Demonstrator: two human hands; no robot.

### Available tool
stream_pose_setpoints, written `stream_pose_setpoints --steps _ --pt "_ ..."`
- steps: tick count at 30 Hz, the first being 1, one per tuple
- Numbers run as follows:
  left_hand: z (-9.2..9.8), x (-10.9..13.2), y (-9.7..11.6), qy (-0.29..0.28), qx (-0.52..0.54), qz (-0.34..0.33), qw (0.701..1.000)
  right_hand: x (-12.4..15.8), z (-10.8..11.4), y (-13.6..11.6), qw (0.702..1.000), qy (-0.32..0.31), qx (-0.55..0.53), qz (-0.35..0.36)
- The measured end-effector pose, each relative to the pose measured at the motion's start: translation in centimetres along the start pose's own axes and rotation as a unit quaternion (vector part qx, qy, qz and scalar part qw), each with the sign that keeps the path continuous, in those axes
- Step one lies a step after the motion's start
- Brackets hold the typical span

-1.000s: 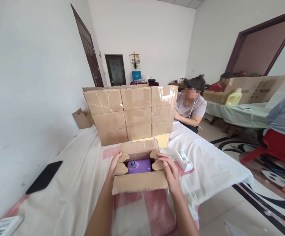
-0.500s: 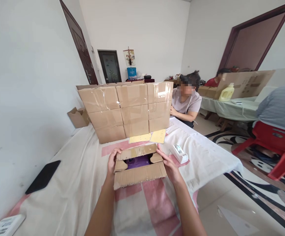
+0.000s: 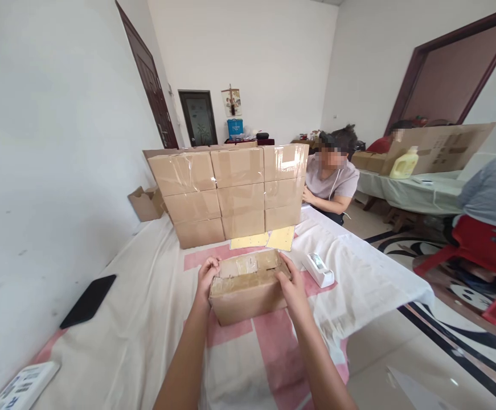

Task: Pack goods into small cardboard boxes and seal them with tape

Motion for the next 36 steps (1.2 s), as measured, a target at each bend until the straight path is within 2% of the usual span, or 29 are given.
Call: stream_pose_setpoints --steps 5,8,11,14,16,18,20,21,22,23,25,26,27,29,30,32,34,36 --pt "0.0 -0.2 0.4 0.011 0.001 -0.036 0.999 0.0 0.0 0.0 1.0 -0.003 0.009 0.007" --pt "0.3 0.2 1.5 0.01 -0.02 -0.072 0.997 -0.1 1.4 -0.4 1.0 -0.009 -0.014 0.003" --pt "1.1 1.2 3.5 -0.053 -0.092 -0.142 0.984 -1.3 5.3 -1.0 0.999 0.022 -0.007 0.027" --pt "2.2 2.2 5.3 -0.156 -0.207 -0.166 0.951 -3.3 11.2 -1.3 0.993 0.096 0.057 0.047" --pt "2.8 2.8 6.3 -0.183 -0.262 -0.165 0.933 -4.6 14.9 -1.3 0.987 0.132 0.09 0.035" --pt "2.6 3.9 7.4 -0.175 -0.31 -0.198 0.913 -5.9 17.5 -1.2 0.982 0.139 0.124 0.011" --pt "0.5 6.0 8.2 -0.154 -0.331 -0.252 0.896 -7.2 18.7 -1.3 0.977 0.117 0.176 -0.011" --pt "-1.3 7.3 8.5 -0.148 -0.324 -0.275 0.893 -7.9 18.8 -1.3 0.974 0.099 0.204 -0.021" --pt "-3.7 8.8 8.4 -0.162 -0.298 -0.291 0.895 -8.6 18.7 -1.3 0.969 0.08 0.232 -0.03" --pt "-6.7 10.3 8.0 -0.208 -0.269 -0.293 0.894 -9.4 18.4 -1.3 0.963 0.059 0.262 -0.041" --pt "-13.3 12.8 5.9 -0.344 -0.243 -0.269 0.866 -10.9 17.5 -1.1 0.945 0.015 0.318 -0.069" --pt "-16.5 13.5 4.3 -0.379 -0.253 -0.262 0.851 -11.6 17.0 -1.0 0.936 -0.005 0.341 -0.085" --pt "-19.5 13.7 2.6 -0.388 -0.272 -0.258 0.842 -12.1 16.6 -0.9 0.927 -0.022 0.36 -0.098" --pt "-24.0 12.8 -1.3 -0.364 -0.341 -0.238 0.834 -13.0 15.9 -0.8 0.917 -0.044 0.38 -0.114" --pt "-25.5 11.9 -3.2 -0.341 -0.379 -0.218 0.832 -13.2 15.7 -0.8 0.915 -0.05 0.383 -0.117" --pt "-27.0 10.0 -6.0 -0.317 -0.404 -0.201 0.835 -13.4 15.4 -0.6 0.913 -0.06 0.383 -0.127" --pt "-27.2 8.6 -7.7 -0.308 -0.397 -0.191 0.843 -13.6 15.3 -0.3 0.913 -0.068 0.374 -0.148" --pt "-26.9 8.1 -8.3 -0.303 -0.387 -0.194 0.849 -13.7 15.1 0.2 0.913 -0.072 0.362 -0.175"
Point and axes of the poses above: each hand's wrist, its own x-axis away from the middle knuckle, its own z-axis out of the back of the hand, y = z × x, the point moved 2 cm from there along -x, towards the middle knuckle, and after that the axes turned 7 degrees about y, right-handed, at the moved point
